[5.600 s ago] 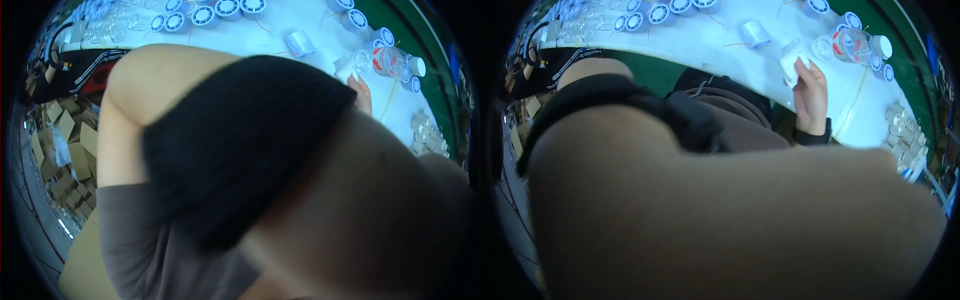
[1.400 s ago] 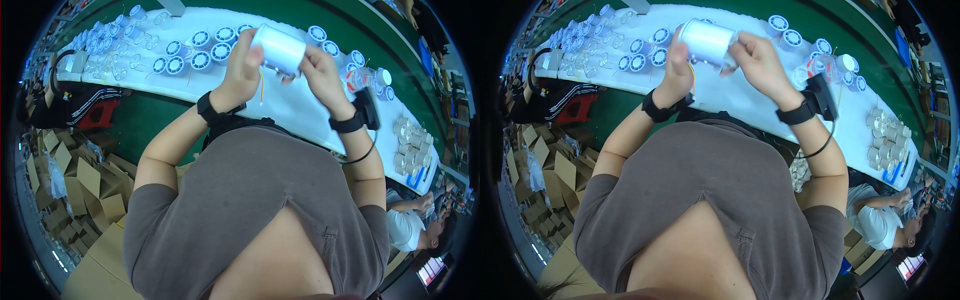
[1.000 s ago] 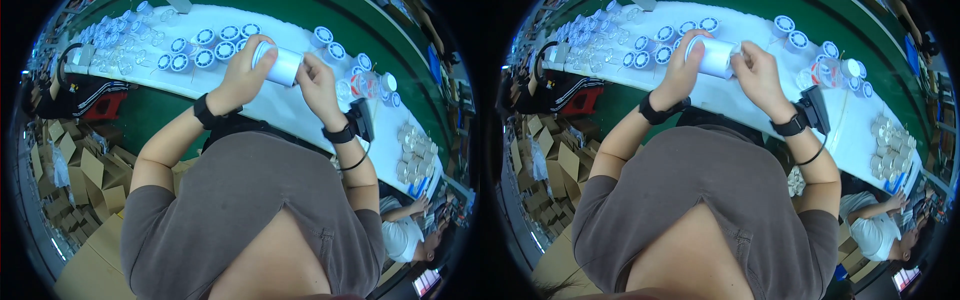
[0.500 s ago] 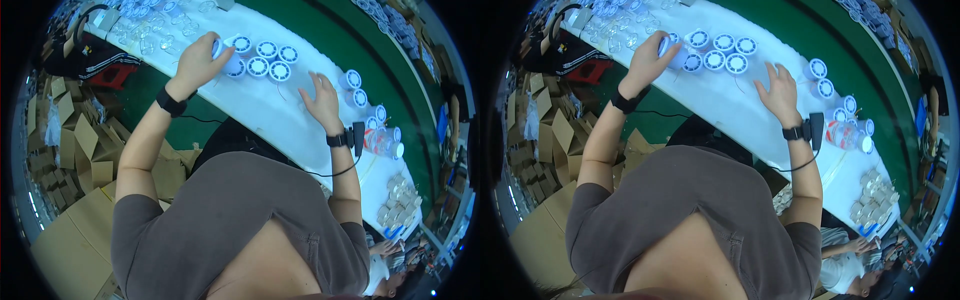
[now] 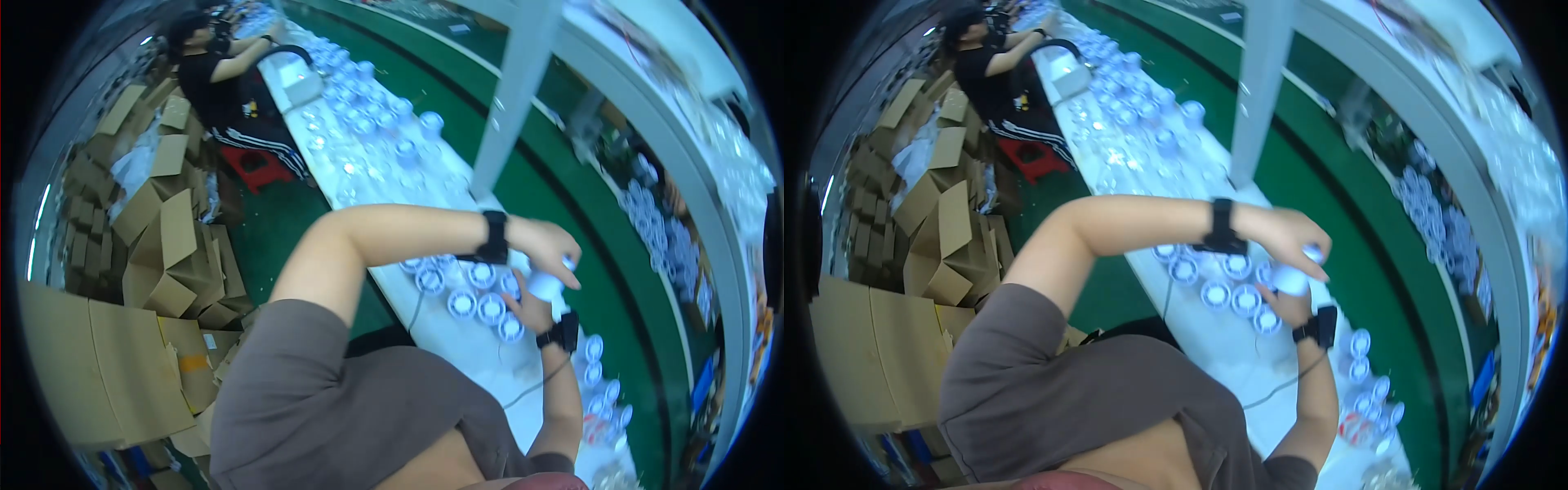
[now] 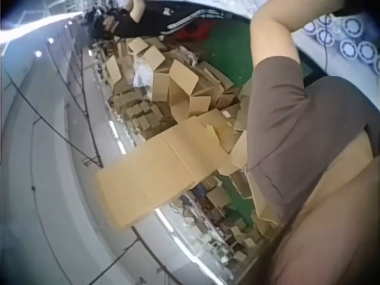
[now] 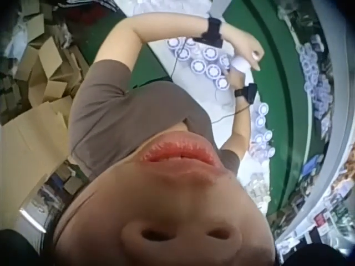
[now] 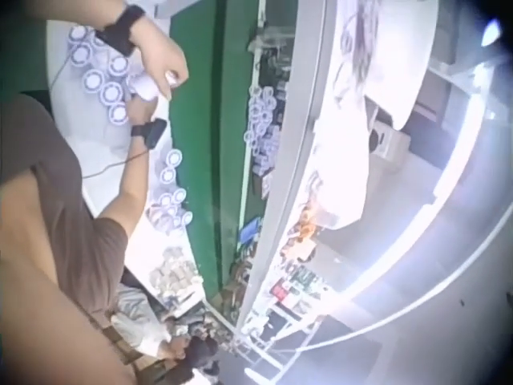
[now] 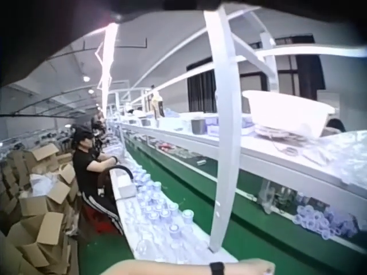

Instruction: The person removes a plastic bag from a box, takes out a white component, and wipes it with a cloth. They repeat this process with other components, occasionally dampening the cloth with liquid from a bottle.

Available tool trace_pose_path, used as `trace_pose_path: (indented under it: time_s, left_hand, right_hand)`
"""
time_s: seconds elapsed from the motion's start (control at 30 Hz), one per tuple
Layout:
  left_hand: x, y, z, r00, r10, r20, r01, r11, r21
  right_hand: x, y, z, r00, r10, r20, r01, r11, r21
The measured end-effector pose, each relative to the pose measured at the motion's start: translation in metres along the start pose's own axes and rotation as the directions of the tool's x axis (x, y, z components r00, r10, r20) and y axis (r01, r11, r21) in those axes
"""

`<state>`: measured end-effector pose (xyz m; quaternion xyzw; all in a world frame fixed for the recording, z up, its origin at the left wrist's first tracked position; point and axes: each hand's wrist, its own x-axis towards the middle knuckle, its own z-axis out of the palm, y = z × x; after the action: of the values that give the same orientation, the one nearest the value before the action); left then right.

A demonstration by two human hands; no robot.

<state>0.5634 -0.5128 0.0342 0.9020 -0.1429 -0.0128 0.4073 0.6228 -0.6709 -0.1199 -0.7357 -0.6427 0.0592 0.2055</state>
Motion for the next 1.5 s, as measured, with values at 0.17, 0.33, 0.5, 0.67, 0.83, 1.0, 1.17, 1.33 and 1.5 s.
trace_pose_path:
  time_s: [0.17, 0.33, 0.5, 0.67, 0.83, 1.0, 1.17, 1.33, 1.5]
  left_hand:
    - [0.064, -0.005, -0.023, 0.985, -0.153, 0.074, 0.147, 0.985, 0.090]
    - [0.103, -0.049, -0.028, 0.954, -0.155, -0.255, 0.251, 0.879, 0.405]
    - [0.149, -0.134, 0.021, 0.844, -0.221, -0.489, 0.494, 0.678, 0.545]
    - [0.137, -0.202, 0.056, 0.749, -0.619, -0.237, 0.612, 0.509, 0.606]
    - [0.094, -0.110, 0.019, 0.920, 0.006, -0.392, 0.243, 0.776, 0.582]
    - [-0.017, -0.097, 0.043, 0.975, -0.064, 0.211, -0.062, 0.839, 0.540]
    - [-0.075, -0.080, 0.075, 0.918, -0.217, 0.331, -0.049, 0.767, 0.640]
    - [-0.093, -0.072, 0.084, 0.970, -0.102, 0.222, -0.051, 0.803, 0.594]
    - [-0.098, -0.056, 0.083, 0.970, -0.124, 0.210, -0.046, 0.753, 0.657]
  right_hand:
    - [0.010, 0.001, -0.015, 0.977, 0.204, 0.064, -0.194, 0.972, -0.133]
    - [0.024, 0.044, -0.061, 0.649, 0.581, -0.491, -0.691, 0.721, -0.059]
    - [0.042, 0.109, -0.050, 0.649, 0.571, -0.503, -0.740, 0.629, -0.240]
    - [0.041, 0.114, -0.030, 0.727, 0.357, -0.586, -0.617, 0.714, -0.330]
    - [-0.007, 0.027, -0.051, 0.897, 0.336, -0.288, -0.265, 0.929, 0.257]
    - [-0.019, -0.044, -0.013, 0.989, 0.117, -0.086, -0.126, 0.985, -0.115]
    - [-0.025, -0.054, 0.010, 0.964, 0.231, 0.128, -0.223, 0.972, -0.074]
    - [-0.024, -0.024, -0.009, 0.952, 0.278, -0.131, -0.284, 0.958, -0.027]
    - [0.002, 0.043, -0.075, 0.674, 0.559, -0.483, -0.648, 0.761, -0.024]
